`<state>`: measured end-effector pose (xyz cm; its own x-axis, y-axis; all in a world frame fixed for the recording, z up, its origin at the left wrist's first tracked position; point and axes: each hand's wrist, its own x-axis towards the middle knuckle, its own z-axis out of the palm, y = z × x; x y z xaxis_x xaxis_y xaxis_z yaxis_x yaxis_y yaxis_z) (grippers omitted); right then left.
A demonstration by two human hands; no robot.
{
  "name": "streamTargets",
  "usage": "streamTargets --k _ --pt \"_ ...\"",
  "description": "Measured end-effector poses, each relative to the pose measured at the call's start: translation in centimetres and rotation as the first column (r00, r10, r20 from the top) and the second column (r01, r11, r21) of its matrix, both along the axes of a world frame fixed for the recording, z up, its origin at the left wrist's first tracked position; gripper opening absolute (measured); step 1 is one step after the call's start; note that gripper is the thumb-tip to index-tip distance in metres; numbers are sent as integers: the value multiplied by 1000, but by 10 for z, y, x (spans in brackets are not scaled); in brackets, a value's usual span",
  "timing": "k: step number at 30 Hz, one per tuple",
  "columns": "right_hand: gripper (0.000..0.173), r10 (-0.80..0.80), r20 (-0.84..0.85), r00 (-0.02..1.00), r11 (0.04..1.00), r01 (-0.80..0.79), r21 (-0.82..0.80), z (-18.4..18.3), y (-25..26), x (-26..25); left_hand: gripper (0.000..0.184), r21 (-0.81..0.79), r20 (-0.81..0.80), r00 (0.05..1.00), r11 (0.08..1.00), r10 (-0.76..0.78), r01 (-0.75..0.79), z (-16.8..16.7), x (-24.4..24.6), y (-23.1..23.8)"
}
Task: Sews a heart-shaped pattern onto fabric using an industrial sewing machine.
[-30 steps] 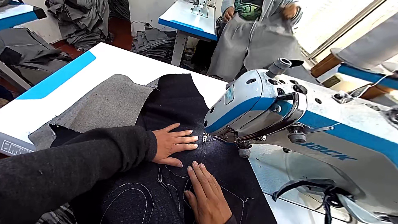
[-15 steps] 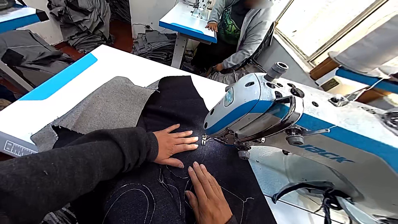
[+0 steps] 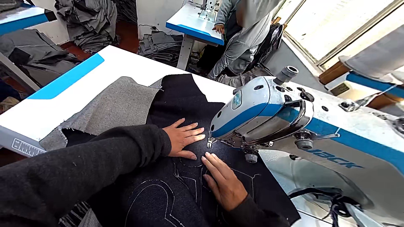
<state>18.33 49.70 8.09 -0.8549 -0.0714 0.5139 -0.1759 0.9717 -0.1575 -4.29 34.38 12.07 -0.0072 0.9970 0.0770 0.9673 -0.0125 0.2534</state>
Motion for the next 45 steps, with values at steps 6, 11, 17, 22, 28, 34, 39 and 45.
streamTargets --k 6,11,17,22,28,34,39,45 --pt "42 -52 161 986 998 56 -19 40 22 9 77 -64 -41 992 991 116 -119 10 5 8" --pt "59 -139 332 933 941 229 -250 73 -70 13 61 -17 -101 990 995 -98 97 8 3 9" --pt "68 -205 29 978 978 206 -34 5 -80 6 61 -9 -44 999 1000 -5 5 6 14 5" --pt "61 -15 83 996 1000 17 -16 6 -22 7 64 -119 -18 966 959 258 -259 18 38 11" --pt "47 38 167 985 999 -40 8 37 21 6 70 -233 -10 840 816 543 -530 24 63 25" --pt "79 -294 228 928 938 326 -117 50 -82 -7 60 -323 -267 960 931 85 -172 71 22 32" --pt "86 -342 59 938 939 343 -3 8 -88 -12 61 38 -181 863 874 -471 485 16 -43 25" --pt "50 10 105 994 999 -6 -40 17 -13 -3 57 41 -108 992 997 -65 70 5 -4 -2"
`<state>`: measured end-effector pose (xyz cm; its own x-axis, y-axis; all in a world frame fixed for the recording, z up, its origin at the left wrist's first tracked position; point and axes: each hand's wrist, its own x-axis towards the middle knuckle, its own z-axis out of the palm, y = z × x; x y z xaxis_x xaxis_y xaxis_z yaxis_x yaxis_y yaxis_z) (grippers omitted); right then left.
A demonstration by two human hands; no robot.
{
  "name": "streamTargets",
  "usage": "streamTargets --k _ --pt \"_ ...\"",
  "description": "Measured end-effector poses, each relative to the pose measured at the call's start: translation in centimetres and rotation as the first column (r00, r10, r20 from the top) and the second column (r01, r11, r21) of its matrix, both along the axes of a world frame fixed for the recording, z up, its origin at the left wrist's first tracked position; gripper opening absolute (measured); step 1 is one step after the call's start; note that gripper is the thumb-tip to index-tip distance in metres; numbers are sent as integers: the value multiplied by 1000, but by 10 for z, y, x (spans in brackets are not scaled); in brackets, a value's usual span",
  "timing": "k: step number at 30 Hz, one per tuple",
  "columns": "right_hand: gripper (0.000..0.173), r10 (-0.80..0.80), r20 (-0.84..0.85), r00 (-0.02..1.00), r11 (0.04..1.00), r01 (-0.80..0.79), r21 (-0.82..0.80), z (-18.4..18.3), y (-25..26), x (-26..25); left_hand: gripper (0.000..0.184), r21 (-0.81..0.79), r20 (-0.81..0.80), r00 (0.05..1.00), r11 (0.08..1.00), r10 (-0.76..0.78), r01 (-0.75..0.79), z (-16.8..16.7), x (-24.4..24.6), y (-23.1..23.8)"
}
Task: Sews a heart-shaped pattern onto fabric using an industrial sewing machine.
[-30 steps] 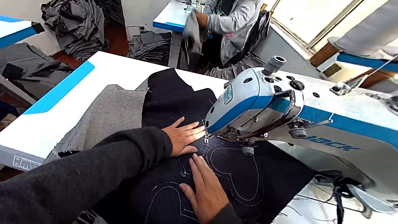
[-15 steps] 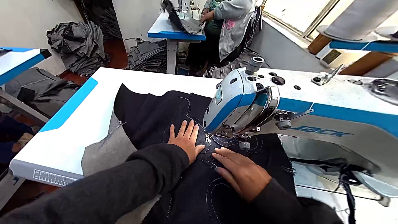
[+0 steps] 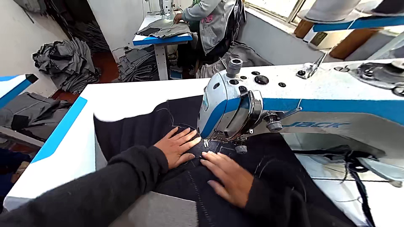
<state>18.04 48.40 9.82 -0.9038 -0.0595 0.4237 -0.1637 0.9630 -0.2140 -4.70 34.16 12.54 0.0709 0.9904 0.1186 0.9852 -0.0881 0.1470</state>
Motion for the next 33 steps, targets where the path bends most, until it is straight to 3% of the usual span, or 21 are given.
streamTargets --k 2,4,7,10,12,14,15,16,17,18,20,25,33 --pt "36 209 -4 978 978 -208 21 9 49 -7 59 16 -8 963 963 268 -268 -5 36 -5" --pt "35 340 35 940 936 -341 85 18 92 -16 67 23 -10 880 879 476 -475 -11 74 -6" --pt "37 228 97 969 954 -242 177 36 108 -11 73 -78 -12 825 822 565 -564 -9 106 -11" --pt "33 -148 146 978 984 131 121 63 31 8 73 -281 -38 851 811 524 -512 11 107 -15" --pt "31 -240 113 964 968 247 -52 61 -31 7 75 -457 -88 913 799 398 -392 36 90 -9" --pt "42 -308 32 951 927 307 -217 39 -70 -6 62 -391 -94 984 903 154 -178 45 59 -3" --pt "50 -343 26 939 910 339 -238 25 -78 -10 49 -246 -123 991 969 -48 17 40 36 0" --pt "55 -371 9 929 910 366 -195 10 -79 -12 41 -115 -175 949 963 -263 245 35 9 5" --pt "57 -388 -42 921 918 382 -108 -4 -76 -12 43 -81 -205 884 908 -419 412 31 -15 12" --pt "56 -383 -82 920 924 381 -41 -12 -70 -11 49 -91 -199 843 866 -499 491 25 -31 16" --pt "55 -331 -112 937 942 336 28 -18 -56 -4 57 -79 -113 864 871 -491 485 5 -37 10" --pt "48 -70 -116 991 997 71 3 -13 -6 10 59 -18 -54 976 977 -211 210 -7 7 -14" --pt "41 152 -158 976 988 -148 36 -10 45 5 63 20 -49 998 1000 25 -24 -11 39 -17"
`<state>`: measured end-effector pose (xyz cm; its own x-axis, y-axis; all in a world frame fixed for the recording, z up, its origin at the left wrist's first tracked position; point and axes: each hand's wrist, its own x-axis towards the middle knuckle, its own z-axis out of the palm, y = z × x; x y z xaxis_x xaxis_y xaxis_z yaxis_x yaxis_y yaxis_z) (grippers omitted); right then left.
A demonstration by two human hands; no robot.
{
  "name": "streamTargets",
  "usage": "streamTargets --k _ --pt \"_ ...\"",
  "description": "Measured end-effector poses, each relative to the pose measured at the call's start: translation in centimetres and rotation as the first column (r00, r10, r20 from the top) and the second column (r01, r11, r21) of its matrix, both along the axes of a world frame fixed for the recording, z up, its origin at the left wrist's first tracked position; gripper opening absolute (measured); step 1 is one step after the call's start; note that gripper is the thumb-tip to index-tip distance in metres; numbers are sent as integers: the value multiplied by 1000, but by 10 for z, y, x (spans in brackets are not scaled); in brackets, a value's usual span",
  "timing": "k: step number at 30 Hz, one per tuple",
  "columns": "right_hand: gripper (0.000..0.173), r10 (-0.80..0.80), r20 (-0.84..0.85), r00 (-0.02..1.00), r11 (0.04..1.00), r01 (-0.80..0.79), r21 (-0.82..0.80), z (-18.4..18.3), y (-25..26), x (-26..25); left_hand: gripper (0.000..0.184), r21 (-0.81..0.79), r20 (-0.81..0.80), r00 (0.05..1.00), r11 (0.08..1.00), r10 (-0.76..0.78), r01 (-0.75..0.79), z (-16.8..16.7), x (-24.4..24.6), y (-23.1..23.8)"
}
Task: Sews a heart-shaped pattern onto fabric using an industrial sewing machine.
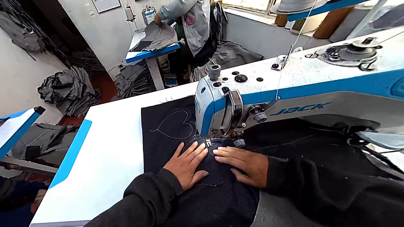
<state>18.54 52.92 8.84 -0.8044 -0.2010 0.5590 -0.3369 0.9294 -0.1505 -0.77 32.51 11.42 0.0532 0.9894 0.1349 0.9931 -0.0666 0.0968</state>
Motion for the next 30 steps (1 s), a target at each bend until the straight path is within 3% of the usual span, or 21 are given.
streamTargets --k 7,11,14,16,22,30 --pt "42 178 74 981 983 -175 -48 7 48 -19 72 -82 29 949 947 314 -311 3 42 10" --pt "40 152 187 971 985 -132 -115 25 52 -25 74 -134 35 900 894 435 -427 8 54 22" --pt "30 105 157 982 990 -89 -105 31 51 -29 75 -155 34 861 854 508 -498 9 63 31" --pt "25 63 -3 998 997 -63 -41 26 52 -35 76 -212 40 833 819 552 -533 14 66 38" --pt "34 -7 -143 990 1000 3 -30 12 54 -44 73 -272 15 813 785 583 -557 19 64 47" --pt "29 -15 -64 998 998 11 -63 22 46 -38 72 -244 27 852 830 523 -502 16 52 44"
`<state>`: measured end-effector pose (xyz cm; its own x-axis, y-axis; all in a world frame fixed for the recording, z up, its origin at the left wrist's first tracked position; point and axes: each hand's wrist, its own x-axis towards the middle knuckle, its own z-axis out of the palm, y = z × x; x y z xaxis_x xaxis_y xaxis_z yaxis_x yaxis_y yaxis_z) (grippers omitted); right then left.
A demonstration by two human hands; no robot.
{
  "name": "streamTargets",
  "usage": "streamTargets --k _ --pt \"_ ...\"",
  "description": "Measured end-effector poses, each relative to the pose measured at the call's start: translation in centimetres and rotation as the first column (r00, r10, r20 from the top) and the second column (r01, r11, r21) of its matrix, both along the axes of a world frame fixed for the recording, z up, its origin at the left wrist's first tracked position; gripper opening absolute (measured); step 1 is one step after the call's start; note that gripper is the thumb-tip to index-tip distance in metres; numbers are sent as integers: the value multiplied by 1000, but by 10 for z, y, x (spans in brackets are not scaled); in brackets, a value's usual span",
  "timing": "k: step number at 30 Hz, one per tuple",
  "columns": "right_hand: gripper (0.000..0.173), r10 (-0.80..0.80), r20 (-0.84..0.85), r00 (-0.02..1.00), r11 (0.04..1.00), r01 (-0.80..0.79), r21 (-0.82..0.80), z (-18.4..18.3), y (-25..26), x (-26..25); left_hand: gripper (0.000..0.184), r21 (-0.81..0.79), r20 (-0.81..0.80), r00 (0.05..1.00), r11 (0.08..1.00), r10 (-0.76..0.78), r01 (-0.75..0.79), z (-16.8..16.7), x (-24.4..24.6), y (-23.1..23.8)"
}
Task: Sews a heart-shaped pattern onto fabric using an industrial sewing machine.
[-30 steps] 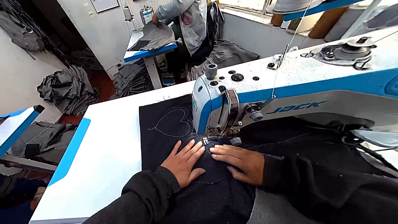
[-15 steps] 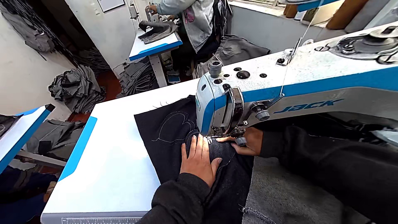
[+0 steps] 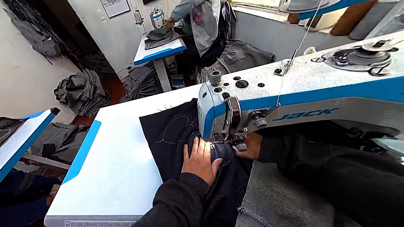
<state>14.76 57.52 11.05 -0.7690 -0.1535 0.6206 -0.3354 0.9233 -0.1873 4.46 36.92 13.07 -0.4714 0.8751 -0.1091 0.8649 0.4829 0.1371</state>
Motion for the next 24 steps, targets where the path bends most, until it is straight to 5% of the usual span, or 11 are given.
streamTargets --k 4,7,9,12,14,16,20,24 --pt "33 -85 296 951 993 105 -52 11 -22 24 57 214 -182 907 885 -379 413 -9 -57 -12" --pt "41 -136 234 963 990 141 -2 -12 -37 38 46 208 -300 744 720 -597 662 -1 -110 -7" --pt "43 -142 353 925 986 101 131 3 -36 43 39 129 -247 803 803 -543 582 18 -95 -4" --pt "46 22 657 754 937 -244 250 46 -10 27 46 194 -76 987 969 -139 152 17 -28 2" --pt "48 193 618 762 870 -424 251 46 12 16 68 211 -7 999 976 49 -46 -4 -12 2" --pt "52 295 433 852 860 -434 267 23 24 16 81 255 -83 995 967 48 -25 -13 -15 0" --pt "61 37 177 984 972 -77 223 -15 -29 39 84 208 -98 955 932 -281 296 -6 -60 0" --pt "66 -467 111 877 878 446 172 -23 -127 42 77 182 -90 722 701 -686 689 1 -114 25"
